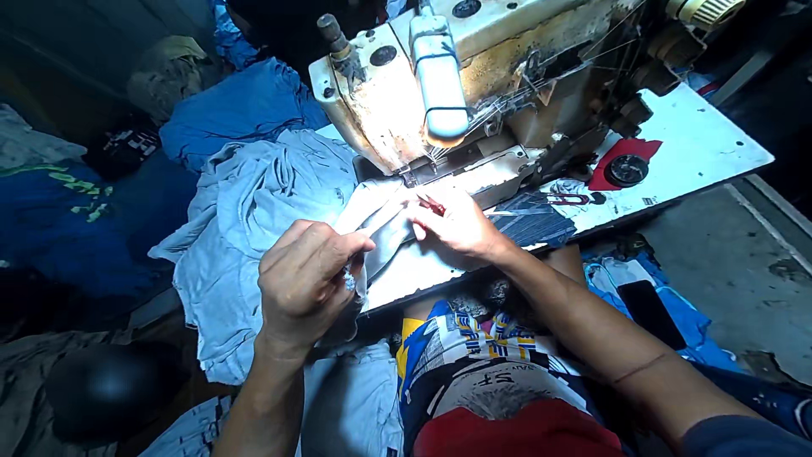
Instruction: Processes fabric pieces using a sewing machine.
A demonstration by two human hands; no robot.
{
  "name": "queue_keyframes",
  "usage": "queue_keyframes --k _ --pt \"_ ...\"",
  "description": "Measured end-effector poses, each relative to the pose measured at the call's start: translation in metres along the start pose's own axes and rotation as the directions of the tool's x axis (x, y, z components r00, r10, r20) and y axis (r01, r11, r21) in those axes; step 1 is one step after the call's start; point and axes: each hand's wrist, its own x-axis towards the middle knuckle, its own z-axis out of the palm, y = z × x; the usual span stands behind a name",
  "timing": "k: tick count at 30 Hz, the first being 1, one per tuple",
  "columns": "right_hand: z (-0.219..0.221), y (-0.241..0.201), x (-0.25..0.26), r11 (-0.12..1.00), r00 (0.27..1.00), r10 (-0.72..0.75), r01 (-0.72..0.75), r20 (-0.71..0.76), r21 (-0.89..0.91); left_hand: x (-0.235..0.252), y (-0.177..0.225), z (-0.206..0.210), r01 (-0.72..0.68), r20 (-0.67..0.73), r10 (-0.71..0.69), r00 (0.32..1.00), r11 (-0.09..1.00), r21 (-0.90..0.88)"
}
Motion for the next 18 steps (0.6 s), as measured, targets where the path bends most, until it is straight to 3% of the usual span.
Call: queue_keyframes --k 3,5,7,9,14,18 --pt "0.001 -0.008 0.0 0.991 0.993 -0.031 0.017 0.11 0.131 0.002 0.003 0.001 -0.022 0.062 0.032 0.998 0.987 -0.162" --pt "0.0 -0.011 -0.014 0.993 0.996 0.004 -0.014 0.085 0.121 0.001 0.003 0.002 0.05 0.217 0.003 0.976 0.969 -0.241" --pt "-0.001 -0.006 -0.035 0.991 0.996 0.083 -0.086 0.036 0.104 -0.002 -0.002 0.006 0.19 0.462 -0.104 0.881 0.971 -0.143" --pt "0.002 0.004 -0.054 0.976 0.982 0.187 -0.184 -0.017 0.119 -0.008 -0.01 0.019 0.277 0.579 -0.254 0.775 0.96 0.05" --pt "0.016 0.014 -0.074 0.948 0.949 0.281 -0.252 -0.142 0.193 -0.006 -0.027 0.064 0.458 0.328 -0.577 0.748 0.806 0.374" --pt "0.021 0.007 -0.078 0.949 0.943 0.283 -0.25 -0.173 0.19 -0.009 -0.036 0.078 0.442 0.247 -0.558 0.792 0.804 0.398"
